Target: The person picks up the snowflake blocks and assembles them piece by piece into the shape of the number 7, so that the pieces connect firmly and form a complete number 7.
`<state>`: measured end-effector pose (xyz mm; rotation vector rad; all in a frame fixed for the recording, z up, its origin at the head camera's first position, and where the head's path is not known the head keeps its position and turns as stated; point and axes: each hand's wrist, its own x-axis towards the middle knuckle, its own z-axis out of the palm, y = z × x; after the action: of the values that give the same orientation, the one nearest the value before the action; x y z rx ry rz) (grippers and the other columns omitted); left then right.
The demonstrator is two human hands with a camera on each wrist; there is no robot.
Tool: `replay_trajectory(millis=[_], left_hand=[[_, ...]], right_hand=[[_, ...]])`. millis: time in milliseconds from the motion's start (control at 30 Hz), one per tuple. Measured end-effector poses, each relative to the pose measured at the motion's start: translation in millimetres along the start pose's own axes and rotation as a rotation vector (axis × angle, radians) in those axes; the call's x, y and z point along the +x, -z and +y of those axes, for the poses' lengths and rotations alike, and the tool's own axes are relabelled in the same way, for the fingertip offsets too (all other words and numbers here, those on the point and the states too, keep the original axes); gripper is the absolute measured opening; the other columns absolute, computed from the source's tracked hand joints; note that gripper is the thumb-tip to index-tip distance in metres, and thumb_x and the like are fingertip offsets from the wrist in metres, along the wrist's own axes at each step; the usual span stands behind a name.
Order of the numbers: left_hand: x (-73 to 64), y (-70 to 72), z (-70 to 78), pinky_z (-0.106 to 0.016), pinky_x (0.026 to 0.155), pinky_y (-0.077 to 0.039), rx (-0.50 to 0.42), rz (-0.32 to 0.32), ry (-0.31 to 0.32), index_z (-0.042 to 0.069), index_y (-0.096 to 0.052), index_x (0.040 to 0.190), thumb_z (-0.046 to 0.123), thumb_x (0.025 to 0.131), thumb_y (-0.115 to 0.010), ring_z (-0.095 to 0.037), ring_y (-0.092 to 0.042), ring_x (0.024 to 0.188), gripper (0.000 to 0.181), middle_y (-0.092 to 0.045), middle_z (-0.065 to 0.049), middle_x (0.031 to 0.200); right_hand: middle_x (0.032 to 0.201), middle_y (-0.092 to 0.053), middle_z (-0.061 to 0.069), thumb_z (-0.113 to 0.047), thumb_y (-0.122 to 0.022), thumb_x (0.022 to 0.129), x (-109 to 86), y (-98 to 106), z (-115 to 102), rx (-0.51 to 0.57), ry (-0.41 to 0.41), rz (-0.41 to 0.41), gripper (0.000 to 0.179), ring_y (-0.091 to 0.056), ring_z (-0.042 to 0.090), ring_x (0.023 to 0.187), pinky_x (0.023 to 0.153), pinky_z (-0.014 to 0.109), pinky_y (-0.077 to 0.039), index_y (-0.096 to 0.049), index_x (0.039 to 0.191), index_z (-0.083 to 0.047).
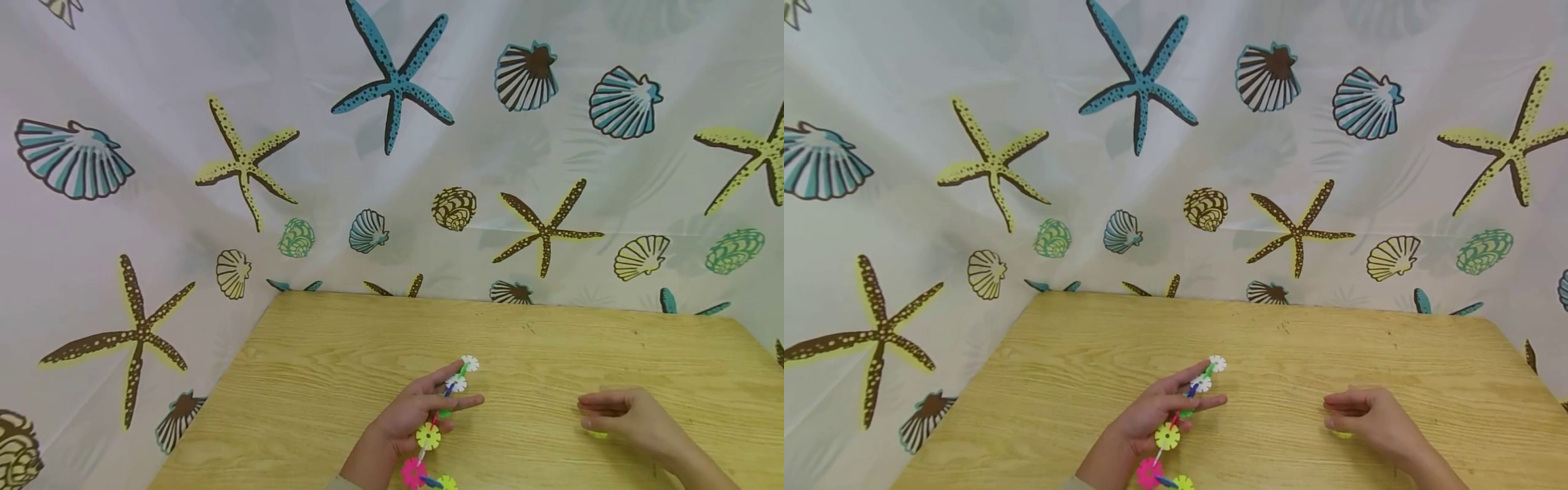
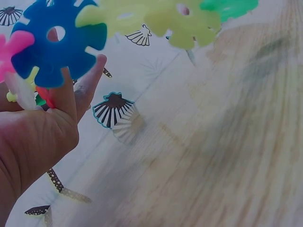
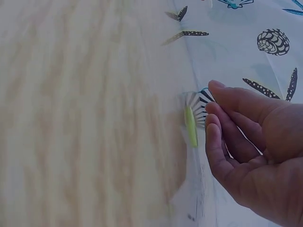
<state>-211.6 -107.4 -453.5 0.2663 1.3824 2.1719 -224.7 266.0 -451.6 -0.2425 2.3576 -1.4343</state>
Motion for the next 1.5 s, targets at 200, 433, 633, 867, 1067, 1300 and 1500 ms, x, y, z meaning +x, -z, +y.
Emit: replay_trajectory(millis=[200, 433, 633, 867, 1067, 1300, 1500], left_hand=[[0.9, 0.8, -0.8, -0.01, 0.055, -0.048, -0.005, -0.008, 0.002, 0.021, -0.033, 0.157, 0.004, 0.103, -0.044, -0.02, -0.061, 0.127, 0.058, 0.012, -0.016, 0.167], [1.9, 3.3, -2.2, -0.011, 0.058, -0.051, 0.004, -0.016, 0.007, 0.02, -0.031, 0.158, 0.003, 0.103, -0.045, -0.018, -0.061, 0.126, 0.059, 0.009, -0.017, 0.168], [1.7, 1.4, -1.7, -0.011, 0.057, -0.051, -0.001, -0.007, 0.007, 0.021, -0.033, 0.157, 0.004, 0.103, -0.045, -0.02, -0.061, 0.127, 0.058, 0.007, -0.016, 0.168], [1.8, 0.9, -0.5, -0.011, 0.058, -0.05, 0.004, -0.003, 0.01, 0.021, -0.033, 0.157, 0.004, 0.103, -0.047, -0.02, -0.061, 0.127, 0.058, 0.007, -0.016, 0.168], [3.0, 1.8, -1.0, -0.011, 0.059, -0.05, 0.008, -0.018, 0.008, 0.02, -0.031, 0.158, 0.006, 0.102, -0.049, -0.019, -0.061, 0.127, 0.06, 0.009, -0.016, 0.168], [4.1, 1.1, -3.8, -0.012, 0.059, -0.049, 0.019, -0.016, 0.017, 0.021, -0.032, 0.158, 0.005, 0.103, -0.045, -0.019, -0.061, 0.127, 0.058, 0.009, -0.016, 0.168], [3.4, 0.0, -4.4, -0.013, 0.059, -0.049, 0.049, 0.004, 0.012, 0.022, -0.035, 0.156, 0.011, 0.104, -0.047, -0.02, -0.061, 0.126, 0.055, 0.003, -0.016, 0.168]], right_hand=[[0.127, -0.066, 0.024, -0.022, -0.079, 0.086, -8.0, 8.2, 6.6, -0.024, 0.013, 0.001, 0.059, -0.069, 0.003, 0.1, 0.082, 0.023, -0.059, -0.059, 0.129, 0.013], [0.125, -0.067, 0.025, -0.018, -0.081, 0.083, -5.8, 10.7, 9.8, -0.061, 0.01, 0.0, 0.058, -0.068, 0.006, 0.098, 0.081, 0.022, -0.058, -0.06, 0.128, 0.013], [0.123, -0.067, 0.026, -0.016, -0.082, 0.083, -5.9, 9.7, 10.8, -0.091, 0.056, 0.02, 0.055, -0.067, 0.006, 0.095, 0.08, 0.02, -0.057, -0.062, 0.124, 0.014], [0.118, -0.071, 0.021, -0.016, -0.083, 0.08, -7.5, 5.6, 6.8, -0.145, 0.042, 0.097, 0.049, -0.066, 0.009, 0.093, 0.076, 0.02, -0.057, -0.067, 0.12, 0.008], [0.114, -0.073, 0.017, -0.014, -0.084, 0.079, -6.7, 2.9, 5.0, -0.126, -0.008, 0.149, 0.044, -0.066, 0.01, 0.089, 0.072, 0.021, -0.058, -0.07, 0.115, 0.006], [0.111, -0.075, 0.012, -0.023, -0.081, 0.084, -6.2, 4.8, 7.0, -0.103, -0.063, 0.134, 0.04, -0.066, 0.006, 0.091, 0.074, 0.019, -0.056, -0.073, 0.113, 0.002], [0.115, -0.074, 0.013, -0.026, -0.081, 0.084, -5.9, 4.1, 7.6, -0.105, -0.08, 0.144, 0.041, -0.067, 0.008, 0.098, 0.077, 0.02, -0.057, -0.073, 0.115, 0.001]])
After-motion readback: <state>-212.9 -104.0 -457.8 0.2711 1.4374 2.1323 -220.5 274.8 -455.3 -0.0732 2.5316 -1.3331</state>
